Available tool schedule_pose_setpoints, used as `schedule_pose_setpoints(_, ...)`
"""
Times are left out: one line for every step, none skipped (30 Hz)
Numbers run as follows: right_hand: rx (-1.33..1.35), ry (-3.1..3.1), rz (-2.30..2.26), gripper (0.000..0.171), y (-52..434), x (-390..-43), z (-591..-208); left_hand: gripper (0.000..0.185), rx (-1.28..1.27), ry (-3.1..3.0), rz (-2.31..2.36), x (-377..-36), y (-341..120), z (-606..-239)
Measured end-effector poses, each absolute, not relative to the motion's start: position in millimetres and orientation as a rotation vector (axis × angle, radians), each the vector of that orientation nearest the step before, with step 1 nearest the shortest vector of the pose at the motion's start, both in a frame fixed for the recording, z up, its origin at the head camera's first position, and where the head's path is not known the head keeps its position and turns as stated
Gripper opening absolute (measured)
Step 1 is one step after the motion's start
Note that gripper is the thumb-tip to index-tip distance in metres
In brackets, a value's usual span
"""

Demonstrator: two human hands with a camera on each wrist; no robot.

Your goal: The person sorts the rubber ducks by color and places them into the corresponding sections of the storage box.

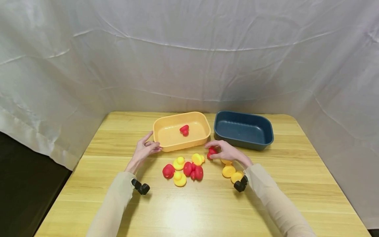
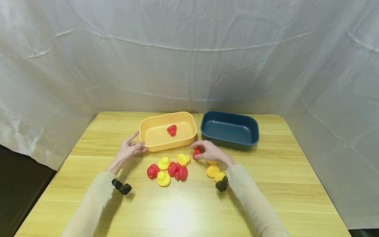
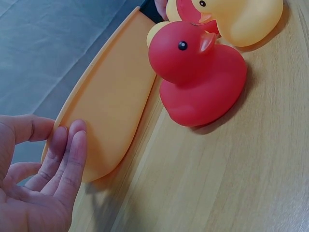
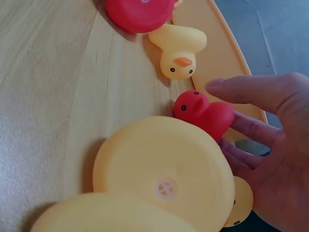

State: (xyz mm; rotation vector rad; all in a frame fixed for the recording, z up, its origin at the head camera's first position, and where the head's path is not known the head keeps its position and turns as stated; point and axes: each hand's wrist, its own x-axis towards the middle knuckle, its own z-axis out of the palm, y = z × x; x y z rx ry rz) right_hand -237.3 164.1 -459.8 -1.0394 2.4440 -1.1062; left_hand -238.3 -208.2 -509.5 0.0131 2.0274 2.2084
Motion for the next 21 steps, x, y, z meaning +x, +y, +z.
schedule_pose_setpoints(-1.035,2.448,-1.089,0.038,164.9,-239.2,-462.6,0.095,0.006,2.026,2.215,-238.9,-208.3,-510.5)
schedule_pose_setpoints(-1.022,2.442,-1.083,0.039,165.2,-240.4,-463.7,0.095,-0.003,2.028,2.217,-239.0,-208.2,-510.7)
schedule_pose_setpoints(-1.009,2.436,-1.079,0.039,165.4,-241.1,-464.0,0.096,-0.009,2.029,2.213,-238.6,-208.0,-510.1)
schedule_pose_setpoints(-1.003,2.436,-1.072,0.039,165.4,-241.2,-464.2,0.096,-0.011,2.031,2.209,-238.0,-207.8,-509.2)
schedule_pose_setpoints(-0.995,2.437,-1.064,0.040,165.5,-241.2,-464.1,0.096,-0.008,2.028,2.211,-237.6,-207.5,-508.5)
schedule_pose_setpoints(-0.991,2.436,-1.053,0.040,166.1,-241.9,-464.3,0.097,-0.001,2.026,2.212,-237.4,-207.7,-507.9)
schedule_pose_setpoints(-0.987,2.435,-1.047,0.040,166.4,-242.4,-464.6,0.097,0.004,2.023,2.214,-237.1,-207.6,-507.7)
schedule_pose_setpoints(-0.982,2.435,-1.042,0.041,166.7,-242.8,-464.9,0.097,0.007,2.022,2.214,-236.8,-207.4,-507.4)
schedule_pose_setpoints(-0.979,2.434,-1.037,0.041,167.2,-243.1,-465.2,0.098,0.009,2.021,2.215,-236.6,-207.2,-507.2)
schedule_pose_setpoints(-0.979,2.433,-1.034,0.041,167.4,-243.5,-465.5,0.098,0.013,2.019,2.215,-236.4,-207.3,-506.9)
schedule_pose_setpoints(-0.973,2.431,-1.028,0.042,167.7,-243.7,-465.5,0.098,0.014,2.017,2.215,-236.3,-207.2,-506.6)
schedule_pose_setpoints(-0.970,2.431,-1.020,0.042,167.7,-244.0,-465.5,0.098,0.016,2.018,2.212,-236.1,-207.1,-506.3)
schedule_pose_setpoints(-0.962,2.430,-1.014,0.043,167.8,-244.2,-465.4,0.097,0.010,2.016,2.214,-235.8,-206.8,-505.9)
schedule_pose_setpoints(-0.951,2.429,-1.007,0.044,167.8,-244.3,-465.2,0.097,0.012,2.015,2.212,-235.6,-206.7,-505.5)
schedule_pose_setpoints(-0.940,2.430,-0.999,0.044,167.7,-244.4,-464.9,0.097,0.013,2.015,2.210,-235.3,-206.9,-505.2)
schedule_pose_setpoints(-0.929,2.431,-0.994,0.045,167.6,-244.6,-464.6,0.097,0.013,2.015,2.207,-235.1,-206.9,-504.7)
schedule_pose_setpoints(-0.922,2.436,-0.981,0.045,167.7,-244.7,-464.5,0.097,0.009,2.017,2.204,-235.0,-206.8,-504.3)
schedule_pose_setpoints(-0.913,2.442,-0.971,0.045,167.7,-244.8,-464.4,0.098,0.006,2.018,2.201,-234.9,-206.9,-504.1)
schedule_pose_setpoints(-0.903,2.449,-0.962,0.045,167.7,-244.9,-464.2,0.098,0.003,2.018,2.199,-234.8,-207.0,-503.8)
schedule_pose_setpoints(-0.897,2.455,-0.952,0.045,167.7,-245.0,-464.0,0.099,0.001,2.020,2.194,-234.7,-207.1,-503.6)
schedule_pose_setpoints(-0.892,2.461,-0.944,0.045,167.8,-245.1,-464.0,0.099,-0.002,2.021,2.192,-234.6,-207.1,-503.5)
